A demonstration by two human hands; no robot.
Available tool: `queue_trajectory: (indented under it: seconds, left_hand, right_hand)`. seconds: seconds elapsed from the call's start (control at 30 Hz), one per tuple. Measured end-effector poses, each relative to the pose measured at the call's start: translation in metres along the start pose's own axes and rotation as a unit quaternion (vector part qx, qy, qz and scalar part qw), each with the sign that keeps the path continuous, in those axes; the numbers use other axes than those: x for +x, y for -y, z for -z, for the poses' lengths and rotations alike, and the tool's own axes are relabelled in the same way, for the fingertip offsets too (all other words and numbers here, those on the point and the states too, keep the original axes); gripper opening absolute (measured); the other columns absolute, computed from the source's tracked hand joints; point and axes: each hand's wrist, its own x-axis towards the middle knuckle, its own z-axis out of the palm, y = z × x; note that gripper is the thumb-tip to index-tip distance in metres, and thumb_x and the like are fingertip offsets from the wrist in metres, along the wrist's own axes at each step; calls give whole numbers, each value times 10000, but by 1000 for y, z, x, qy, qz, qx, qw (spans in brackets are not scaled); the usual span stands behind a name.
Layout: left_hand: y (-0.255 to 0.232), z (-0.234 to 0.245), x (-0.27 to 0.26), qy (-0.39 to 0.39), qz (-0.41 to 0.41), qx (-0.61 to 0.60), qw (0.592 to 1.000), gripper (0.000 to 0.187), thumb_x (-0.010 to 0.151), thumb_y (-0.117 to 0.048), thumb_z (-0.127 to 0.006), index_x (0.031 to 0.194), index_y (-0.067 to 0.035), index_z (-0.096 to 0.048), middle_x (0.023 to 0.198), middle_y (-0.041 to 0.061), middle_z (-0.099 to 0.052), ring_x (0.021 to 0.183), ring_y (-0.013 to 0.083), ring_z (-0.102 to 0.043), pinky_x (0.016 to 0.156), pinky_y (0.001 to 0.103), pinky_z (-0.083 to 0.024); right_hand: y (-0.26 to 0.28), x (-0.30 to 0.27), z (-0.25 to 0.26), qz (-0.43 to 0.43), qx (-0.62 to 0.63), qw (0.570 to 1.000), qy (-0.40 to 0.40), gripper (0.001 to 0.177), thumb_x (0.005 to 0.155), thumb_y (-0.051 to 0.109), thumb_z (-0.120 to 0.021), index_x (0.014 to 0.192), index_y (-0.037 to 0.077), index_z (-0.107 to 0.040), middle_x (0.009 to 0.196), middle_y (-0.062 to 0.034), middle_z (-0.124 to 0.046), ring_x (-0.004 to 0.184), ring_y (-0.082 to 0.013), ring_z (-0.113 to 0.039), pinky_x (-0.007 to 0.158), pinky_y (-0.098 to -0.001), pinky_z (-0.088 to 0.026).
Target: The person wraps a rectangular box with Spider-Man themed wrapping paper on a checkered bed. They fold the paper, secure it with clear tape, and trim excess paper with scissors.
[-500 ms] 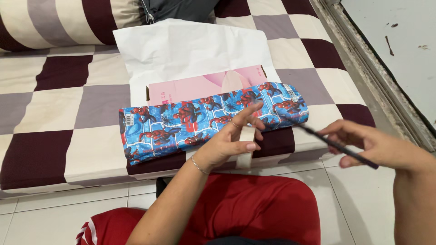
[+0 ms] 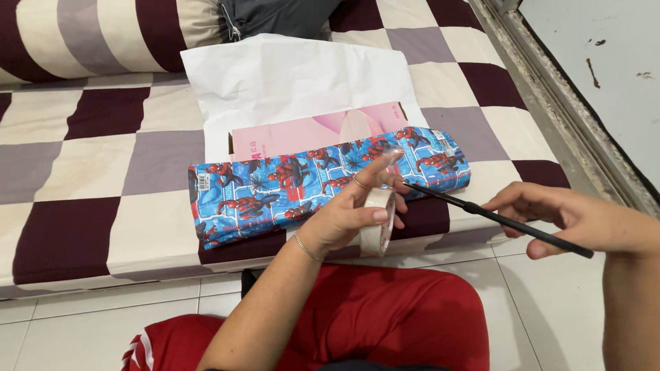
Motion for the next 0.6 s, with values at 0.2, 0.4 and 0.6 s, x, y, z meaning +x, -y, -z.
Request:
queue_trajectory:
  seconds: [0.2, 0.4, 0.6]
  left_hand:
    - [1, -11, 5, 19, 23, 12, 999, 942, 901, -152, -800, 1711, -149, -319, 1573, 70, -455, 1200, 228, -595, 1048, 442, -582]
    - [-2, -10, 5, 15, 44, 11, 999, 959, 910, -111, -780, 1741, -144, -303, 1427, 131, -527, 1183, 217, -602, 1057, 425, -576]
    - [-13, 6, -5, -26, -5, 88, 996, 995, 880, -86, -799, 1721, -242, -292, 1341, 96, -513, 1190, 205, -607, 1041, 376, -558]
  right_hand:
    - [11, 7, -6, -144, -54, 987, -41, 783, 689, 266, -954, 1391, 161, -622, 1045, -64, -671, 1059, -191, -680, 871, -428, -568]
    - [20, 18, -10, -127, 9, 991, -42, 594, 772, 87, -867, 1323, 112, -647, 1007, -43, -705, 930, -158, -726, 777, -381, -617]
    - [-15, 19, 3, -64, -7, 997, -44, 647, 803, 39, -875, 1421, 69, -687, 962, -122, -659, 902, -214, -660, 753, -405, -652]
